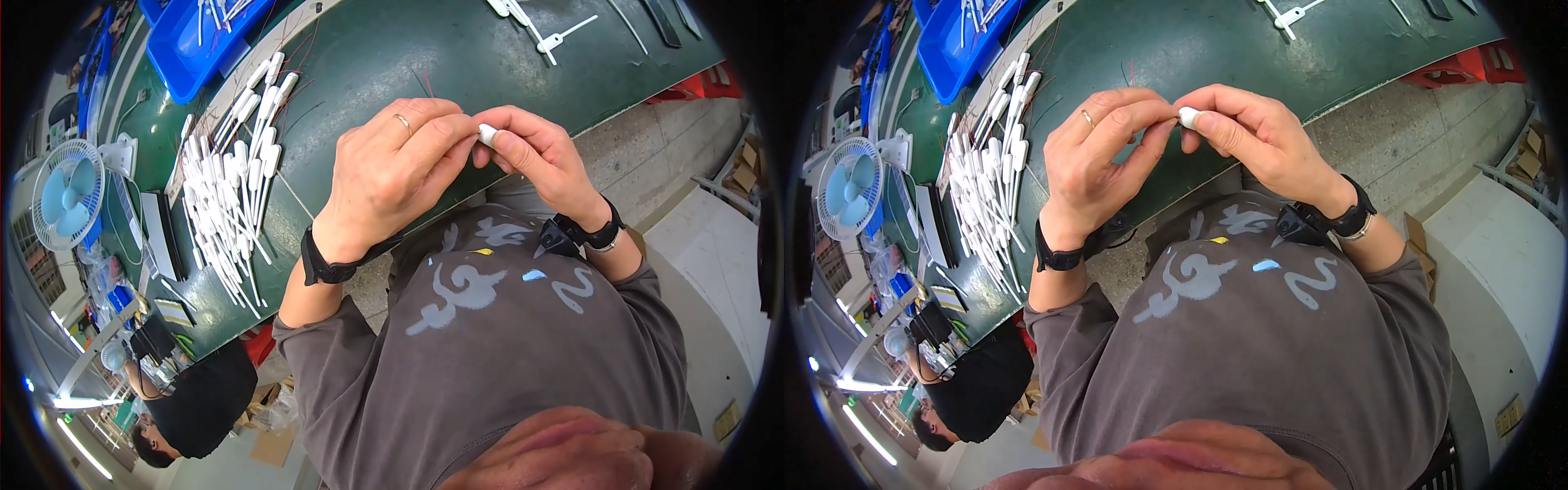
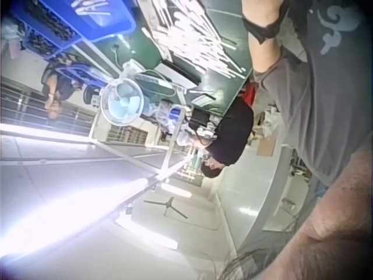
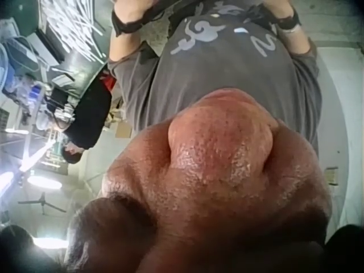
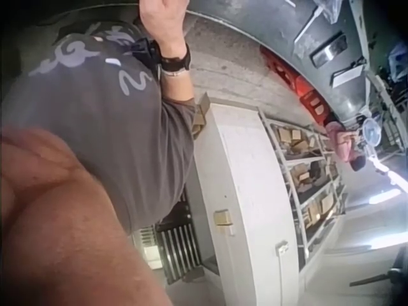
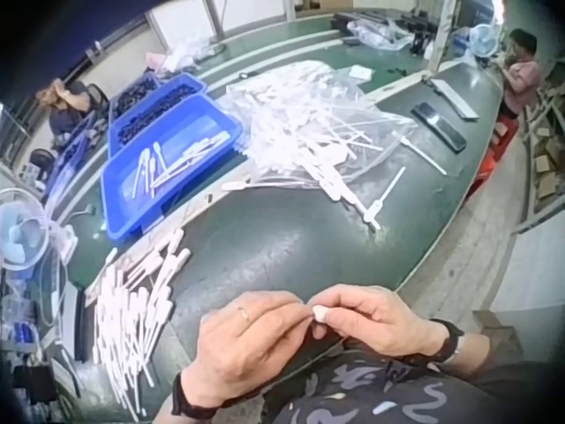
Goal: The person picks up a white plastic part and a wire, inserts the wire into the part, and then presses a second white plastic part onto the first to enclose the wire.
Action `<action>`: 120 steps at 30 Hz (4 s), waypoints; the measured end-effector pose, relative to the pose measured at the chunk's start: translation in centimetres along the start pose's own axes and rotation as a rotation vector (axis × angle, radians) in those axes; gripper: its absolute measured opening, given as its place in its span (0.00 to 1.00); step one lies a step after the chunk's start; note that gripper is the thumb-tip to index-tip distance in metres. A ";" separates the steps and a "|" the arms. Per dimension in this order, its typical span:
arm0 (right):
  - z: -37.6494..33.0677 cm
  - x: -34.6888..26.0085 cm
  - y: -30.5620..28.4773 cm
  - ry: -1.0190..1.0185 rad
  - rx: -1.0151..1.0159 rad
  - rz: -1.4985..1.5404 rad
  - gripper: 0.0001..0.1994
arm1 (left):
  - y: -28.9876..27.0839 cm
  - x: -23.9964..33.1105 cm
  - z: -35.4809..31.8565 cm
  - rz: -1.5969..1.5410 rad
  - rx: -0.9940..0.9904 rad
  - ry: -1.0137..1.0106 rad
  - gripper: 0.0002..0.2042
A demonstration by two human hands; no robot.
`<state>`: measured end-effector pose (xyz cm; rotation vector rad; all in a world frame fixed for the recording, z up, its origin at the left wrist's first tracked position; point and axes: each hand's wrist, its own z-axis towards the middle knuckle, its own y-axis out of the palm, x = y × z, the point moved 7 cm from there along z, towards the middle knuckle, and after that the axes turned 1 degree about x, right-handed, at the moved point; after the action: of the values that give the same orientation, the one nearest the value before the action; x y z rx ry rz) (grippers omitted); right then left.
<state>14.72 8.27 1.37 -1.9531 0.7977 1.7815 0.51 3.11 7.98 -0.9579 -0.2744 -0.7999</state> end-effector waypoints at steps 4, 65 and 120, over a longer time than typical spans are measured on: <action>0.0 -0.3 0.1 -0.059 0.009 -0.037 0.14 | 0.0 0.2 0.0 -0.008 -0.002 0.007 0.12; -0.2 -4.6 0.3 -0.310 0.080 0.055 0.13 | 2.4 1.2 -0.4 -0.042 0.155 -0.101 0.13; -0.3 -2.4 -2.8 -0.456 0.153 -0.222 0.13 | 2.5 0.5 0.9 0.016 0.015 -0.200 0.07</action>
<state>16.61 10.59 3.49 -1.3980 0.5202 1.8636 2.73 4.43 7.20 -1.0260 -0.4451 -0.6871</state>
